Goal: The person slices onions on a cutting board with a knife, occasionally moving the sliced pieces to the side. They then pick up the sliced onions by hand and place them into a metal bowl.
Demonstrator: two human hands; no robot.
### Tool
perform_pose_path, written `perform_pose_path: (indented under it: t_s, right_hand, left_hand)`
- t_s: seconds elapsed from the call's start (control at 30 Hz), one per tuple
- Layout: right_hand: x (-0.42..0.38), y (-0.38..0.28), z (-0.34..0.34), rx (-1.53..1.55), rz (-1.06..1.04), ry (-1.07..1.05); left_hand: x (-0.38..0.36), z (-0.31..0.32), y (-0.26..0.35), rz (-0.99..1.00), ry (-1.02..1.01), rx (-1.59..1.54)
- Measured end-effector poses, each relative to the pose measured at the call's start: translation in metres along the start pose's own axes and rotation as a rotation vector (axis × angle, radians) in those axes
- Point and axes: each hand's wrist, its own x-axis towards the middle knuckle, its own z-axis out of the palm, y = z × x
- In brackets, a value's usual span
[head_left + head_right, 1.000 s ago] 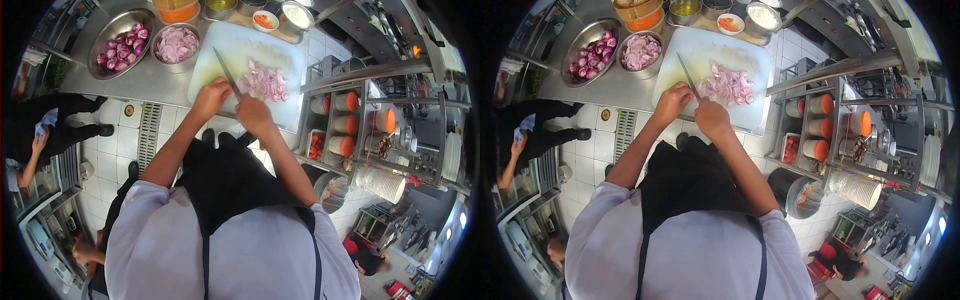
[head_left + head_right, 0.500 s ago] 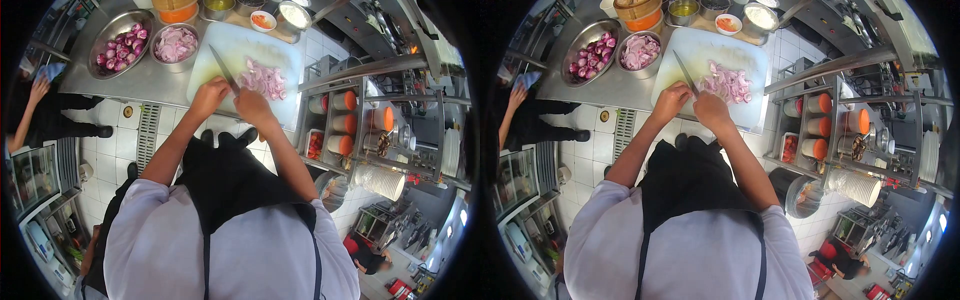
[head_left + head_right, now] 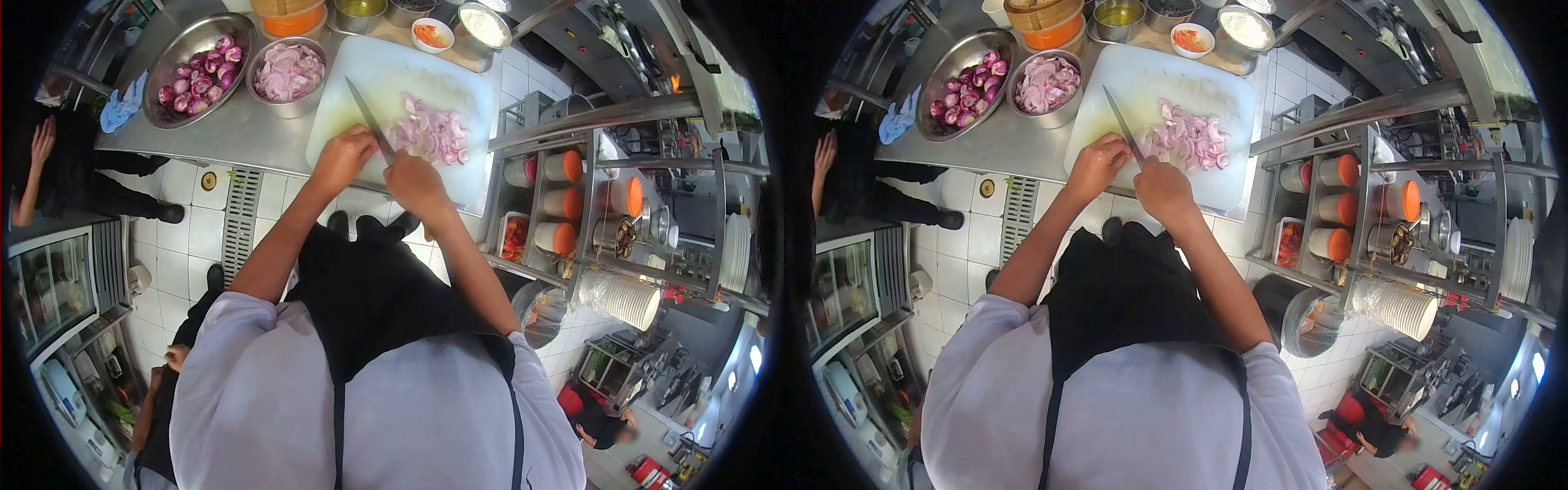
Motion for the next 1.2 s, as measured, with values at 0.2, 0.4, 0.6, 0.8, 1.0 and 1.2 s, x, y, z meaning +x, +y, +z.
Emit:
perform_pose_path:
  t_s: [0.2,0.4,0.6,0.8,1.0,1.2]
  right_hand:
    - [0.001,-0.003,0.000,-0.001,0.017,-0.015]
    - [0.003,0.000,0.008,-0.006,-0.012,0.024]
    - [0.008,0.005,0.020,-0.009,-0.036,0.090]
    - [0.024,0.016,0.056,0.089,-0.081,0.236]
    - [0.017,0.021,0.047,0.029,-0.083,0.331]
    - [0.008,0.035,0.043,0.240,-0.057,0.480]
  left_hand:
    - [-0.001,0.001,-0.004,-0.011,-0.013,-0.027]
    - [-0.001,0.002,-0.006,-0.011,-0.014,-0.021]
    - [0.000,0.002,-0.005,0.001,-0.006,-0.030]
    - [0.004,0.002,-0.006,-0.013,0.006,-0.035]
    - [-0.001,0.002,0.004,0.004,-0.042,-0.009]
    - [-0.010,0.021,0.005,-0.147,0.111,-0.183]
